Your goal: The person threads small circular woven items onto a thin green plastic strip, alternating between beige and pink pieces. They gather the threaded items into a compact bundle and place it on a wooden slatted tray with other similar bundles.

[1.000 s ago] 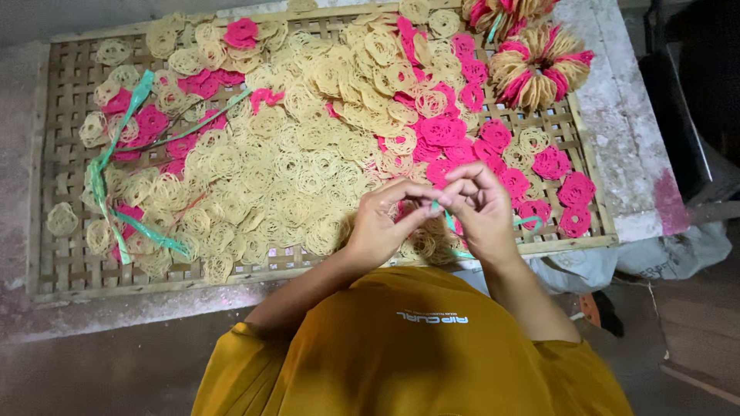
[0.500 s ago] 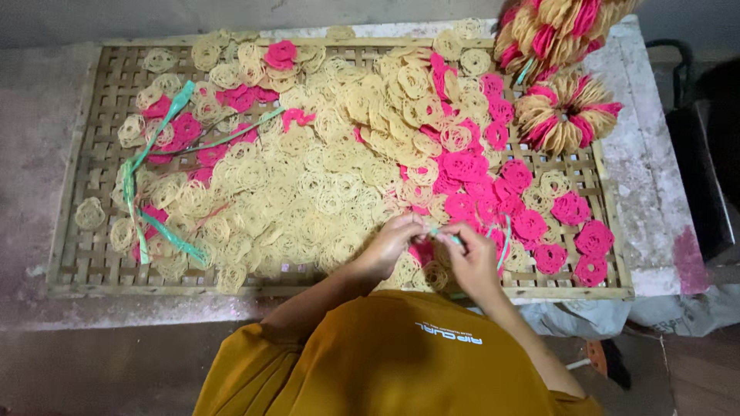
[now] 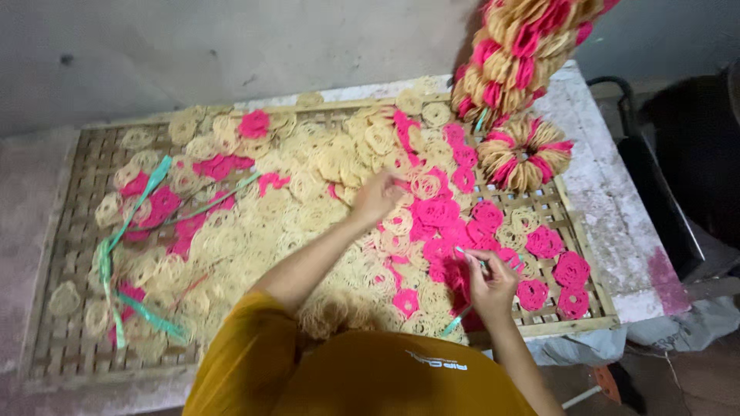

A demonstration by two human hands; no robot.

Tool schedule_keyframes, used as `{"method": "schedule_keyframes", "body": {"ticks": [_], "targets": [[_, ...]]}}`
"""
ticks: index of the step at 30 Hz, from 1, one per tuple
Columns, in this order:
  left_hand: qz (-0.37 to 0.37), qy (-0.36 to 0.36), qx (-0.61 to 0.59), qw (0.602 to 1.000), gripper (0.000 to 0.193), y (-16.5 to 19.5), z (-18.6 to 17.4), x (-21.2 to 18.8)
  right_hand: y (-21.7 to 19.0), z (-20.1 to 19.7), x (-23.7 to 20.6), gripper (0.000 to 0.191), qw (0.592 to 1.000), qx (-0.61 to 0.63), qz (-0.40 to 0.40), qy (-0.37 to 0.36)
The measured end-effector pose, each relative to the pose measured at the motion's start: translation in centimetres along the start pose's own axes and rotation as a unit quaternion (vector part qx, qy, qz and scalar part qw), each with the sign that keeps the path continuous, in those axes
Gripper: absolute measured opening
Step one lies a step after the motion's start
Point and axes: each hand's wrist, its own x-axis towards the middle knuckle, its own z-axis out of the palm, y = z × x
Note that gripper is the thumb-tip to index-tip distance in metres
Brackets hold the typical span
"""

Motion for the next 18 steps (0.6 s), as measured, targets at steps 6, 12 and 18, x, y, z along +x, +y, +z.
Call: {"method": "schedule_keyframes", "body": {"ticks": [6,12,18], "targets": [[0.013,0.026,0.329,0.944,0.075,4.7,-5.8,9.6,0.6,1.9,-0.7,0.010,0.996,0.082,0.007,-0.046],[-0.081,-0.106,0.355,0.926,0.071,4.5,-5.9,10.0,0.4,3.3,-1.5,0.008,0.996,0.060,-0.023,-0.068],[0.026,-0.078,0.330,0.940,0.063,0.0,-4.3,4.5,2.0,2.7,-1.9,0.009,0.990,0.103,0.070,-0.065]]}}
